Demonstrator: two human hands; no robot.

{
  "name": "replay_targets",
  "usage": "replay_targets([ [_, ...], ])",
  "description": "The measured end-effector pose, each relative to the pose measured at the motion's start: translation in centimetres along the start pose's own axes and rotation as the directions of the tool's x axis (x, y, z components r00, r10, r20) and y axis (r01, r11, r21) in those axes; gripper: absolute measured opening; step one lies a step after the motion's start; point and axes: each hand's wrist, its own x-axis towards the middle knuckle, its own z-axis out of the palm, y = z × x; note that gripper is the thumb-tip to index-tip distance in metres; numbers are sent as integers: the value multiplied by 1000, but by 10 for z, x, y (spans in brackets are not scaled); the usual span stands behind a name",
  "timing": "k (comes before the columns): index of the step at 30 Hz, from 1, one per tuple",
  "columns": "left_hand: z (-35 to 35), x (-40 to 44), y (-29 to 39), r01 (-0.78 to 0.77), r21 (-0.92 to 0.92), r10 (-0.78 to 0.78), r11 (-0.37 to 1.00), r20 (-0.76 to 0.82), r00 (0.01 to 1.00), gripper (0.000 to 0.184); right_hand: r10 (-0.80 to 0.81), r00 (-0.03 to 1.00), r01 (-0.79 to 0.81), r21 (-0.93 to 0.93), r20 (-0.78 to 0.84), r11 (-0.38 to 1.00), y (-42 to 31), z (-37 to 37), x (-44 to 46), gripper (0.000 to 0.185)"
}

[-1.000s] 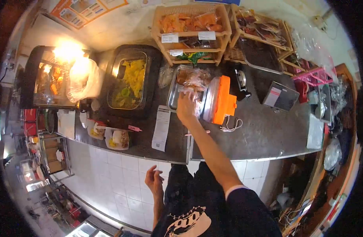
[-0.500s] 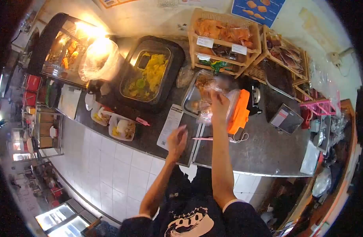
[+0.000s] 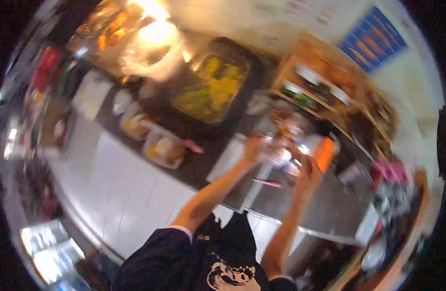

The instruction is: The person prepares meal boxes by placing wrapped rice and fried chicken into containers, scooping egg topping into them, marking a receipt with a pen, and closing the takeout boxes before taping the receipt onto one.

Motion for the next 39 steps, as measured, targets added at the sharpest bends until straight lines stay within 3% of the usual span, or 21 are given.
replay_targets([
  [2, -53, -26, 34, 15, -16, -16, 1000, -89, 996, 24, -88, 996, 88, 21, 2, 996, 6, 13, -28, 23],
  [4, -111, -71, 53, 127, -186, -145, 974, -84, 986, 27, -167, 964, 212, -219, 207, 953, 17, 18, -59, 22],
  [5, -136, -101, 51, 217, -355, -253, 910, -58, 966, 23, -86, 948, 165, -242, 307, 956, 28, 26, -78, 22],
  [6, -161, -131, 48, 292, -512, -357, 808, -31, 934, 20, 3, 921, 117, -283, 389, 952, 36, 40, -97, 22],
  [8, -204, -189, 30, 269, -929, -578, 254, 77, 812, 19, 88, 794, 63, -225, 601, 972, 16, 84, -126, 22],
  [10, -266, -243, 19, 342, -883, -699, 321, 22, 714, 25, -127, 732, 189, -21, 670, 982, 12, 146, -146, 23],
  [12, -297, -298, -11, 235, -927, -801, 294, -105, 590, 28, -111, 743, 111, 42, 660, 993, -40, 202, -161, 22],
  [14, -347, -312, -5, 197, -870, -764, 451, -262, 590, 33, -222, 712, 139, 177, 667, 974, -80, 257, -171, 17],
  [16, -378, -322, -25, 184, -844, -765, 504, -337, 548, 34, -399, 606, 419, 151, 688, 895, -65, 322, -177, 19],
  [20, -438, -296, -72, 184, -812, -762, 553, -405, 506, 32, -314, 420, 663, -52, 851, 747, -11, 387, -192, 22],
  [22, -470, -270, -97, 190, -816, -752, 546, -377, 541, 24, -397, 606, 446, 119, 690, 887, -27, 354, -196, 26],
  [24, -488, -246, -117, 190, -824, -730, 533, -335, 596, 17, -139, 612, 256, -28, 778, 966, -41, 297, -194, 29],
  [26, -504, -222, -134, 143, -853, -707, 502, -310, 635, 17, -136, 703, 200, -10, 698, 980, 23, 250, -198, 27],
  [28, -520, -202, -162, 169, -823, -698, 542, -329, 636, 21, -9, 766, 174, -193, 642, 966, 67, 183, -203, 27],
  [30, -532, -184, -229, 309, -622, -654, 719, -456, 603, 23, 208, 807, -91, -232, 552, 968, 96, 121, -213, 28],
  [32, -544, -144, -237, 568, 20, -475, 823, -523, 708, 32, 451, 807, -401, -207, 381, 892, 124, 79, -230, 30],
  [34, -528, -118, -220, 508, 255, -368, 823, -443, 818, 45, 435, 840, -381, -220, 323, 898, 144, 46, -246, 31],
  [35, -515, -112, -203, 486, 175, -370, 856, -450, 813, 48, 448, 859, -400, -221, 248, 889, 161, 41, -257, 28],
  [37, -482, -111, -148, 349, 128, -241, 928, -508, 827, 44, 237, 959, -163, -389, 152, 907, 172, 43, -273, 26],
  [38, -468, -124, -102, 385, -253, -456, 888, -357, 816, 36, 295, 948, -217, -437, 116, 873, 138, 50, -270, 26],
  [39, -446, -139, -77, 220, -198, -283, 955, -393, 875, 22, 352, 932, -285, -425, 86, 859, 129, 57, -273, 24],
])
